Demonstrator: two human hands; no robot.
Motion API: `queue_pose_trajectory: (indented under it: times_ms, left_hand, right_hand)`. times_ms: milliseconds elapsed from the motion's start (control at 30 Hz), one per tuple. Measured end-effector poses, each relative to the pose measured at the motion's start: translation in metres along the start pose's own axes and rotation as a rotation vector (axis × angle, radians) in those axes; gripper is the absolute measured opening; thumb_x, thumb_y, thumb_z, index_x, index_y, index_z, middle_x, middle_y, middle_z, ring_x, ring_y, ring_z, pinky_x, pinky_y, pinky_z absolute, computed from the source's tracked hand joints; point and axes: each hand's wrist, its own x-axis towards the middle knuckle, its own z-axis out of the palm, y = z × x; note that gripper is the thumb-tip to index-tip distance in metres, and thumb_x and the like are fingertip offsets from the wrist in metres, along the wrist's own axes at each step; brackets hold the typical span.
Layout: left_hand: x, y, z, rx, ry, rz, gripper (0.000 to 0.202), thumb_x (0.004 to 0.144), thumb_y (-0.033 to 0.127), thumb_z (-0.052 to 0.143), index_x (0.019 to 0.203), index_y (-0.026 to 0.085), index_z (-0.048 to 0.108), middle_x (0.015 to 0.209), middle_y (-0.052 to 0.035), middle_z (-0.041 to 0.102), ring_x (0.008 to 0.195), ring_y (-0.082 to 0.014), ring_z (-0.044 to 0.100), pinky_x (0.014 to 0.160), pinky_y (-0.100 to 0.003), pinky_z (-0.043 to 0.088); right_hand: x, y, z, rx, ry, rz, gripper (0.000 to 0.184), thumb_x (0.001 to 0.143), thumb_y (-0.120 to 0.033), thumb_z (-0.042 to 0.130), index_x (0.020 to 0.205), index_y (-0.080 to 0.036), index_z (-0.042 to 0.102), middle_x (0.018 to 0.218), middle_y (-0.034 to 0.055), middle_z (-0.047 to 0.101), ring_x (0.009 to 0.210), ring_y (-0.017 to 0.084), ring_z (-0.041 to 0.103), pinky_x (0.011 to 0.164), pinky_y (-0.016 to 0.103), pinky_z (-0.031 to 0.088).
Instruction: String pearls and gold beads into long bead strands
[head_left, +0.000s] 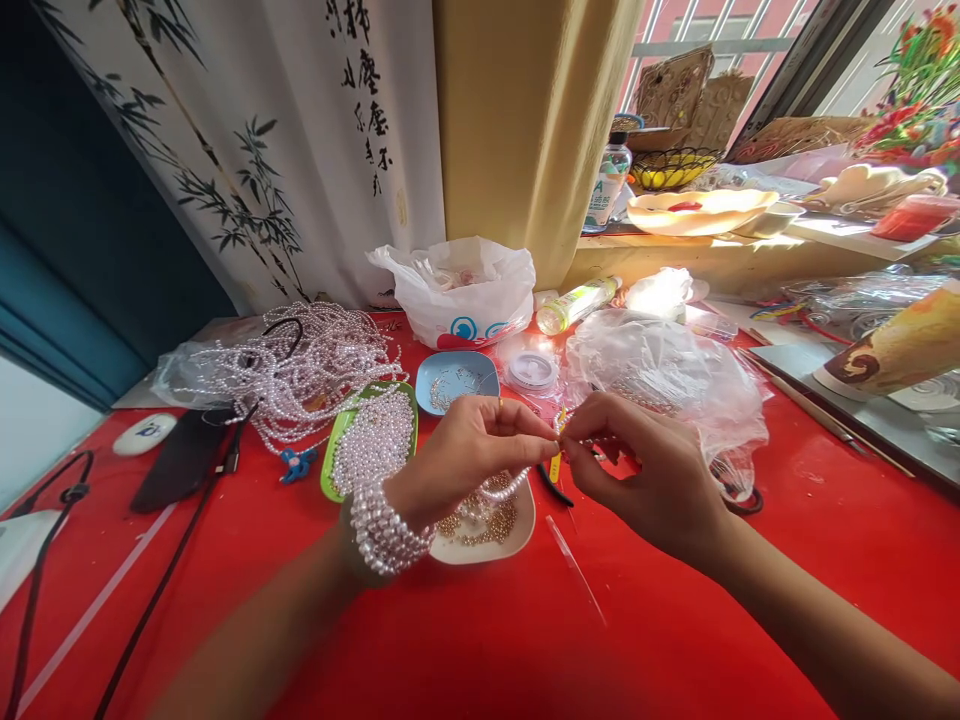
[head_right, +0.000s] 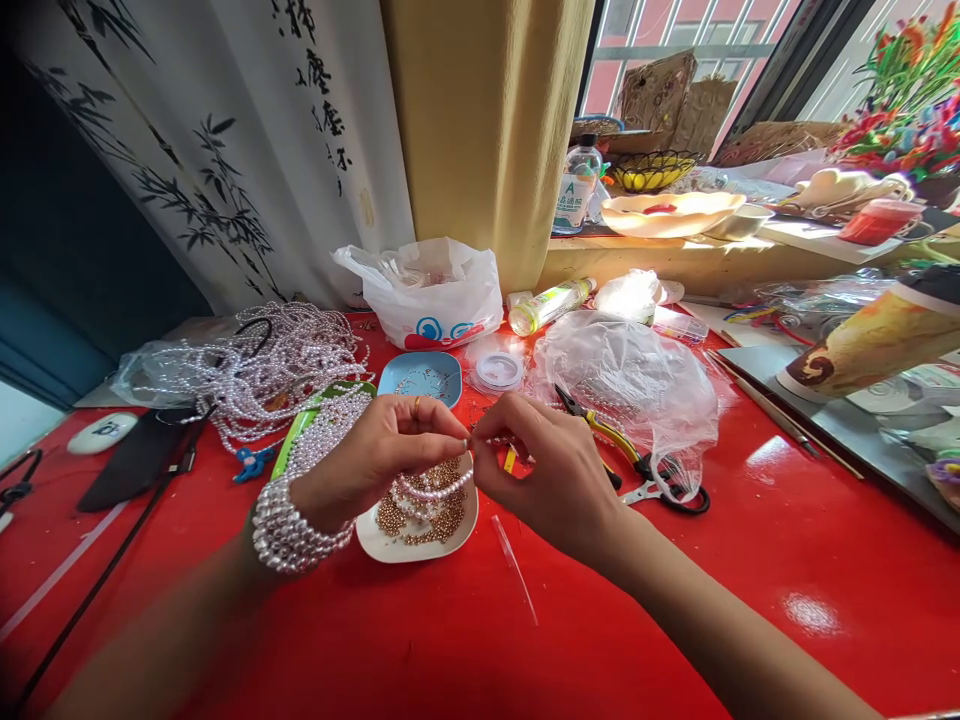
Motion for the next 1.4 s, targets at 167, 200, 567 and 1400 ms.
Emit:
queue_pose_trajectory:
  times_ms: [167,200,567,1400]
  left_hand:
    - [-0.002,0.006,0.0,0.012,-0.005,0.003,0.011,0.062,0.021,0.062,0.067,0.013,0.058,0.058,0.003,0.049,0.052,-0.0052,0.04,0.05,-0.02,0.029]
    - [-0.003,0.007,0.0,0.004,-0.01,0.006,0.011,0.062,0.021,0.062,0.067,0.013,0.058,0.058,0.003,0.049,0.052,-0.0051,0.039,0.049,-0.02,0.029]
    - [0.0,0.004,0.001,-0.009,0.012,-0.034,0.015,0.059,0.026,0.064,0.064,0.013,0.058,0.05,0.0055,0.042,0.045,-0.0041,0.03,0.043,-0.02,0.021]
    - [-0.001,0.004,0.005,0.055,0.144,0.013,0.007,0.06,0.018,0.06,0.06,0.013,0.055,0.053,0.0046,0.046,0.047,-0.0046,0.036,0.045,-0.02,0.027]
  right_hand:
    - [-0.001,-0.002,-0.005,0.335,-0.147,0.277,0.01,0.078,-0.02,0.047,0.069,-0.017,0.05,0.056,-0.0017,0.052,0.046,0.006,0.046,0.039,0.016,0.037]
    - [-0.001,-0.002,-0.006,0.381,-0.165,0.291,0.011,0.079,-0.022,0.047,0.07,-0.017,0.052,0.058,-0.0009,0.053,0.048,0.006,0.047,0.04,0.016,0.038]
    - [-0.004,-0.002,-0.01,0.202,-0.128,0.234,0.008,0.076,-0.024,0.053,0.074,-0.017,0.057,0.06,0.0008,0.06,0.052,0.009,0.051,0.046,0.02,0.04]
    - [-0.001,-0.005,-0.008,0.08,-0.168,0.157,0.008,0.079,-0.022,0.048,0.076,-0.018,0.053,0.064,0.0005,0.059,0.053,0.008,0.05,0.046,0.019,0.04]
